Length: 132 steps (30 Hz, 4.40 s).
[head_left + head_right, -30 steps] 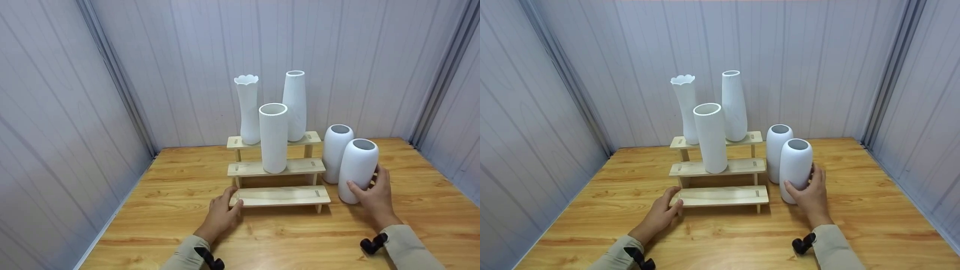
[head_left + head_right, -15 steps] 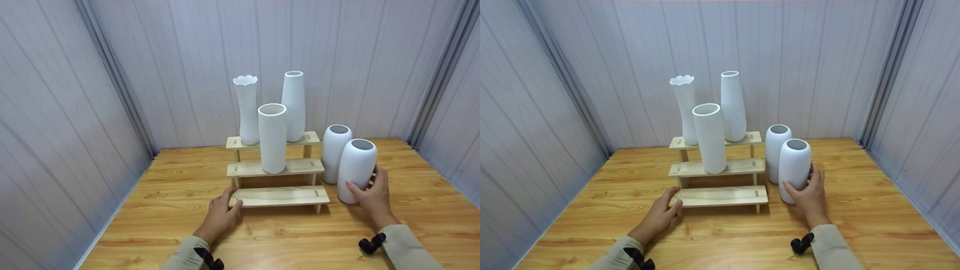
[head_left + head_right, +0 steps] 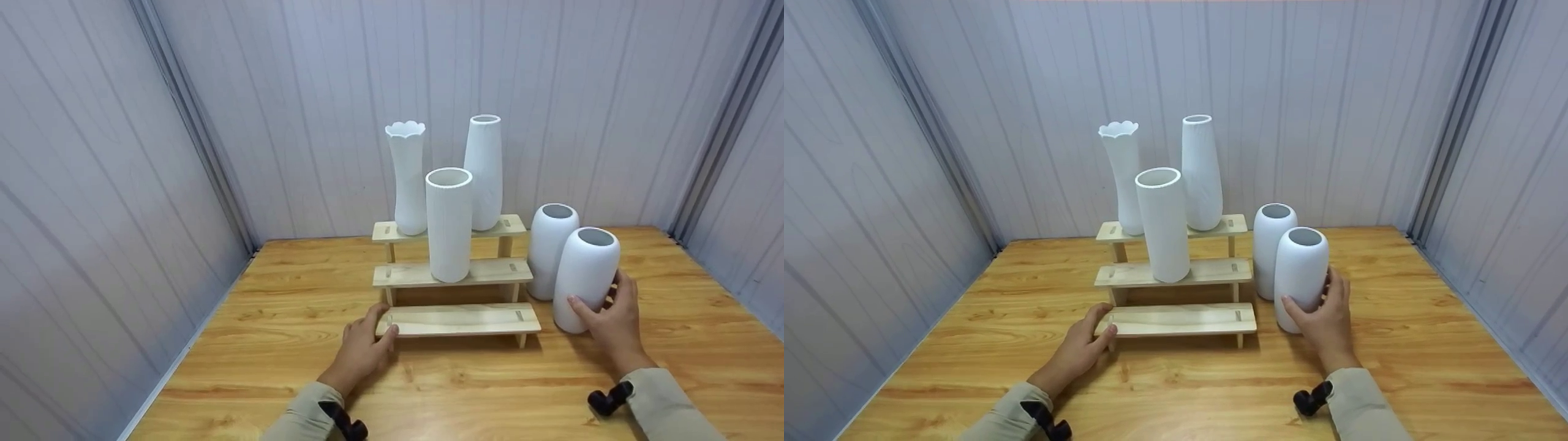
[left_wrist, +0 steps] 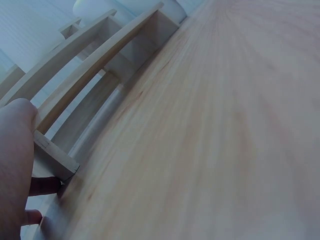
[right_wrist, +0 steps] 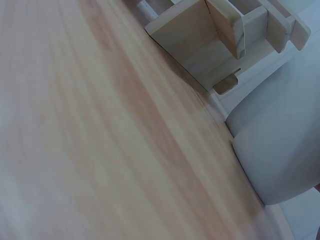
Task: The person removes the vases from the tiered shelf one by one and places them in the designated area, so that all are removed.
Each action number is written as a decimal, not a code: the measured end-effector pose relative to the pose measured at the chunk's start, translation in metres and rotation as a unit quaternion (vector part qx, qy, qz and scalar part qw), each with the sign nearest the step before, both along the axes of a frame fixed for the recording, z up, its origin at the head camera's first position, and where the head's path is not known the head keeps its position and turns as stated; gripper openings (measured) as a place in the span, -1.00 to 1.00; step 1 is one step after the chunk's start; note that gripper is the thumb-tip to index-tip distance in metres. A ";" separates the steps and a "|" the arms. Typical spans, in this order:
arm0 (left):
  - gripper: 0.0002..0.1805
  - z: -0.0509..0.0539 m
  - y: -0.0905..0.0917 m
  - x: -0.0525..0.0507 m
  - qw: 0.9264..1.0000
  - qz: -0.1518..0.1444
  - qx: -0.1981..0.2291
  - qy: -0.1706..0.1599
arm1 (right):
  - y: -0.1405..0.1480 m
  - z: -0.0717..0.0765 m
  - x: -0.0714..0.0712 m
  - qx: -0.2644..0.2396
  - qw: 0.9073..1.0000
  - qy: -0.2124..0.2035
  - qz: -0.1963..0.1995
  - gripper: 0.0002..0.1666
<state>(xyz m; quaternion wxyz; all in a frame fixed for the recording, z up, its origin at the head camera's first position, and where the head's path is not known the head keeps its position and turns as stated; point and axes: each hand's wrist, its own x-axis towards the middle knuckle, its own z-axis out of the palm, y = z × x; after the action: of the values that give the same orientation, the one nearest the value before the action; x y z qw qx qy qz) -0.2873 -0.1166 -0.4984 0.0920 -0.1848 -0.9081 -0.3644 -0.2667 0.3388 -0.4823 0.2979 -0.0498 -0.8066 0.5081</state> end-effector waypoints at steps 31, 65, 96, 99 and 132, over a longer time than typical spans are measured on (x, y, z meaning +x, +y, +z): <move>-0.44 -0.005 0.001 -0.003 1.000 0.010 -0.010 0.019 | 0.003 0.000 0.002 -0.015 0.999 -0.017 0.034 0.18; -0.43 -0.003 0.001 -0.002 1.000 0.013 -0.009 0.010 | -0.046 0.099 0.004 -0.112 0.952 0.280 -0.060 -0.33; -0.41 -0.003 0.001 -0.002 1.000 0.007 -0.014 0.017 | -0.117 0.091 0.001 -0.081 0.961 0.218 0.146 -0.35; -0.40 -0.003 0.001 -0.002 1.000 0.006 -0.015 0.019 | -0.122 0.091 -0.001 -0.098 0.962 0.191 0.170 -0.34; -0.42 -0.002 0.000 -0.002 1.000 0.009 -0.012 0.012 | -0.183 0.087 -0.042 -0.162 0.958 0.044 0.231 0.04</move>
<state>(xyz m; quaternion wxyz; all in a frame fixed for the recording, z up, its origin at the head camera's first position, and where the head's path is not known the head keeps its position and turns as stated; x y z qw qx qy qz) -0.2896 -0.1163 -0.5003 0.1040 -0.1818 -0.9130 -0.3501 -0.3089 0.1558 -0.3956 0.1958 0.1127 -0.6888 0.6888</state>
